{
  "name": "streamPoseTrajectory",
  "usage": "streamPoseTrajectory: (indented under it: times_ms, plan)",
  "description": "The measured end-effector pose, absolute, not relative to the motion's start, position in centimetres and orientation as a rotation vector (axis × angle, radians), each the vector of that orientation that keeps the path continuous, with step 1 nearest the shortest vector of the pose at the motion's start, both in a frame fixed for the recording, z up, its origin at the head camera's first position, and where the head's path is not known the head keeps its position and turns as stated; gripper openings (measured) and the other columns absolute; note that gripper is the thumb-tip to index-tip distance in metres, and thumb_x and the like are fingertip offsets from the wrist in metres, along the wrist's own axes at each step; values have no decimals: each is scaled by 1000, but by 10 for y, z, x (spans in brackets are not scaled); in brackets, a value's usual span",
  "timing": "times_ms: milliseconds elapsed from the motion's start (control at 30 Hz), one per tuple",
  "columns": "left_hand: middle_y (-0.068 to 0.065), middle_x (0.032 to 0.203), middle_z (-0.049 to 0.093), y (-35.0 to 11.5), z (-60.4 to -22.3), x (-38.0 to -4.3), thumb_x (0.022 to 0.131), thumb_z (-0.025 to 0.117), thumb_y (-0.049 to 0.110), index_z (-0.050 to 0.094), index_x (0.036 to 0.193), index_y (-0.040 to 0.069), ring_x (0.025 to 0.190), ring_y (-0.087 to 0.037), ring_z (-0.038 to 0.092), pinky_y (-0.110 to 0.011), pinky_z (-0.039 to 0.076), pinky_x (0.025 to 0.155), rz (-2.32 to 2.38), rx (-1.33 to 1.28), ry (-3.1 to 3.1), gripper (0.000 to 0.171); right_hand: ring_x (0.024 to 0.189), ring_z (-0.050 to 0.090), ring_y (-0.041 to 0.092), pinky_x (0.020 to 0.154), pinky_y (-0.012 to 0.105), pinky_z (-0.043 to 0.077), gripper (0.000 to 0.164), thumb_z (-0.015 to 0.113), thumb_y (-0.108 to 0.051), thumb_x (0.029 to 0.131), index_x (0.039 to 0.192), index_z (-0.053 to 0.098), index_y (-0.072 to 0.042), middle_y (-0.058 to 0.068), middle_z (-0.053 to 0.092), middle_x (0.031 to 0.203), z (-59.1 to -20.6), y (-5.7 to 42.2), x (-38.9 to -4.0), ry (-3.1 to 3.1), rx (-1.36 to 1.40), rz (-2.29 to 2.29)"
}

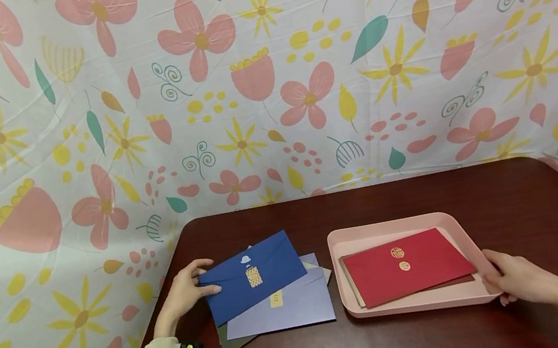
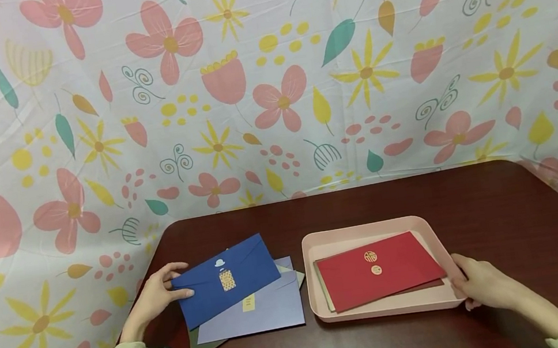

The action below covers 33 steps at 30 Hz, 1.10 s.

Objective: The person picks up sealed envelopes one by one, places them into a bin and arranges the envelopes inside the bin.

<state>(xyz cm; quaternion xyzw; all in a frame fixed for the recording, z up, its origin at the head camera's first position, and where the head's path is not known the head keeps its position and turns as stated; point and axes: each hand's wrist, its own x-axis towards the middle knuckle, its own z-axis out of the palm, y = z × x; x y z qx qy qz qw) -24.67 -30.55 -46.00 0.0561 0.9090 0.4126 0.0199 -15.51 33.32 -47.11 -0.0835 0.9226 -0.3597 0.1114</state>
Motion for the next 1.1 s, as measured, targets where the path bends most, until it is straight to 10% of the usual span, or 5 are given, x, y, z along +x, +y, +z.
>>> streamPoseTrajectory:
  times_ms: [200, 400, 567, 800, 1100]
  plan:
    - [-6, 88, 68, -314, -462, -247, 84, 76, 15, 60, 116, -3, 81, -17, 68, -30, 56, 77, 1689, 129, 2461, 40, 49, 56, 8, 46, 27, 50, 22, 48, -3, 95, 113, 44, 10, 4, 52, 68, -472, 334, -155, 2710, -248, -1064]
    - [8, 61, 33, -314, -462, -246, 91, 68, 18, 59, 113, 1, 67, -8, 50, -27, 49, 69, 1817, 91, 2333, 29, 49, 56, 7, 46, 27, 50, 20, 48, -3, 96, 112, 45, 9, 4, 52, 68, -472, 335, -154, 2711, -260, -1070]
    - [7, 58, 36, -313, -460, -244, 98, 58, 24, 50, 118, -1, 51, -8, 36, -25, 46, 57, 1767, 140, 2322, 33, 50, 56, 7, 46, 26, 50, 22, 49, -3, 96, 113, 45, 9, 4, 51, 68, -473, 335, -153, 2719, -247, -1059]
    - [5, 70, 60, -311, -460, -241, 102, 49, 26, 42, 117, -1, 60, -10, 62, -28, 54, 60, 1778, 255, 2260, 32, 50, 56, 8, 47, 27, 50, 23, 49, -3, 95, 114, 44, 10, 4, 51, 68, -471, 333, -153, 2724, -224, -1046]
    - [6, 66, 46, -311, -460, -238, 102, 49, 27, 43, 109, 4, 53, -7, 47, -25, 47, 54, 1836, 252, 2255, 25, 49, 56, 7, 47, 26, 49, 20, 48, -3, 97, 112, 44, 8, 3, 52, 68, -469, 330, -153, 2751, -243, -1017]
